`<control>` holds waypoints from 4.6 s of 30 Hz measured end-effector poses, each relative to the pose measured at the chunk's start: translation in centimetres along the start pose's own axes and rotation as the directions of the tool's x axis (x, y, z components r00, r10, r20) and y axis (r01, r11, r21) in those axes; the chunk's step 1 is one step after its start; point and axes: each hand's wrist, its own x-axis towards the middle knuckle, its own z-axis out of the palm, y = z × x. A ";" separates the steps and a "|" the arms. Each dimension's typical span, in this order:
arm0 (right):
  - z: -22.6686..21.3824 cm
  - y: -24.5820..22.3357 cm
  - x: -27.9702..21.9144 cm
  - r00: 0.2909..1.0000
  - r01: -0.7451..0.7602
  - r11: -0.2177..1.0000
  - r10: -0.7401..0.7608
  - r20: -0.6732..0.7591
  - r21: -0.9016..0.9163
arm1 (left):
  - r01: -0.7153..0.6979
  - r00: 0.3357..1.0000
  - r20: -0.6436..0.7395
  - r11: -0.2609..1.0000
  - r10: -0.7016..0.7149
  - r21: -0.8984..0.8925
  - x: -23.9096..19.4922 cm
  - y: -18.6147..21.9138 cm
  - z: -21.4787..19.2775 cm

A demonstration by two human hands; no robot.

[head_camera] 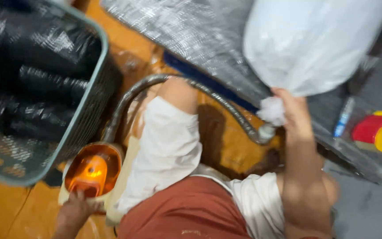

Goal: The person packs a white item into a plastic bag, ties the bag, and seals it with tape. They then place the sealed bag into a black plastic bag.

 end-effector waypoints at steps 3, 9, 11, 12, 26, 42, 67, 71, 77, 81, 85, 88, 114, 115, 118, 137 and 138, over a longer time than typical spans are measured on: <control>0.1 1.7 1.3 1.000 -0.005 0.999 0.006 -0.024 0.038 | 0.538 0.600 0.760 0.829 -0.249 -0.154 3.2 -0.1 1.2; 1.2 -0.3 -1.9 0.997 -0.018 0.996 0.011 -0.081 -0.084 | 0.443 0.896 0.292 0.734 -0.335 -0.515 18.2 -6.6 -12.9; 1.5 -0.2 -2.2 0.997 -0.014 0.997 0.008 -0.082 -0.070 | 0.363 0.914 0.100 0.684 -0.392 -0.633 27.2 -6.6 -25.8; 1.7 -0.2 -2.3 0.997 -0.018 0.998 0.012 -0.080 -0.067 | 0.311 0.907 0.006 0.660 -0.422 -0.684 28.9 -7.3 -33.2; 5.2 -2.6 -6.9 0.991 -0.112 0.994 0.112 -0.073 -0.003 | -0.743 0.619 -0.782 0.379 0.077 -0.551 44.2 13.7 -66.2; 4.6 -0.3 -5.7 0.977 -0.210 0.977 0.208 -0.052 -0.043 | -0.700 0.697 -0.656 0.470 0.289 -0.538 46.9 15.7 -64.9; 4.3 0.7 -5.4 0.978 -0.208 0.975 0.208 -0.009 -0.080 | -0.674 0.721 -0.618 0.524 0.313 -0.522 46.9 16.5 -64.7; 4.3 0.2 -5.5 0.976 -0.216 0.973 0.216 -0.010 -0.077 | -0.671 0.723 -0.618 0.526 0.309 -0.522 47.0 16.7 -64.6; 4.2 0.0 -5.5 0.974 -0.226 0.971 0.225 -0.013 -0.083 | -0.669 0.724 -0.615 0.534 0.312 -0.517 47.2 16.9 -64.5; 4.3 -0.2 -5.6 0.974 -0.225 0.971 0.224 -0.018 -0.080 | -0.669 0.724 -0.615 0.537 0.313 -0.515 47.2 17.0 -64.5; 4.1 0.4 -5.4 0.974 -0.225 0.970 0.226 -0.006 -0.088 | -0.668 0.723 -0.617 0.543 0.313 -0.508 47.4 17.1 -64.3; 4.0 0.6 -5.2 0.975 -0.223 0.971 0.224 -0.004 -0.084 | -0.669 0.722 -0.617 0.543 0.314 -0.507 47.4 17.1 -64.3; 4.2 1.0 -4.8 0.978 -0.206 0.975 0.205 -0.021 -0.086 | -0.660 0.741 -0.578 0.535 0.343 -0.528 47.4 17.2 -64.6; 4.3 1.1 -4.7 0.978 -0.210 0.974 0.209 -0.027 -0.082 | -0.664 0.737 -0.578 0.532 0.349 -0.526 47.4 17.2 -64.6; 4.5 1.0 -4.8 0.979 -0.201 0.976 0.198 -0.042 -0.088 | -0.667 0.735 -0.582 0.527 0.349 -0.527 47.3 17.1 -64.7; 3.7 4.1 -3.6 0.988 -0.152 0.980 0.146 -0.058 -0.129 | -0.693 0.715 -0.614 0.455 0.334 -0.559 47.9 16.9 -63.3; 3.3 4.1 -3.5 0.981 -0.193 0.972 0.187 -0.055 -0.134 | -0.696 0.712 -0.618 0.451 0.334 -0.559 47.9 17.1 -63.2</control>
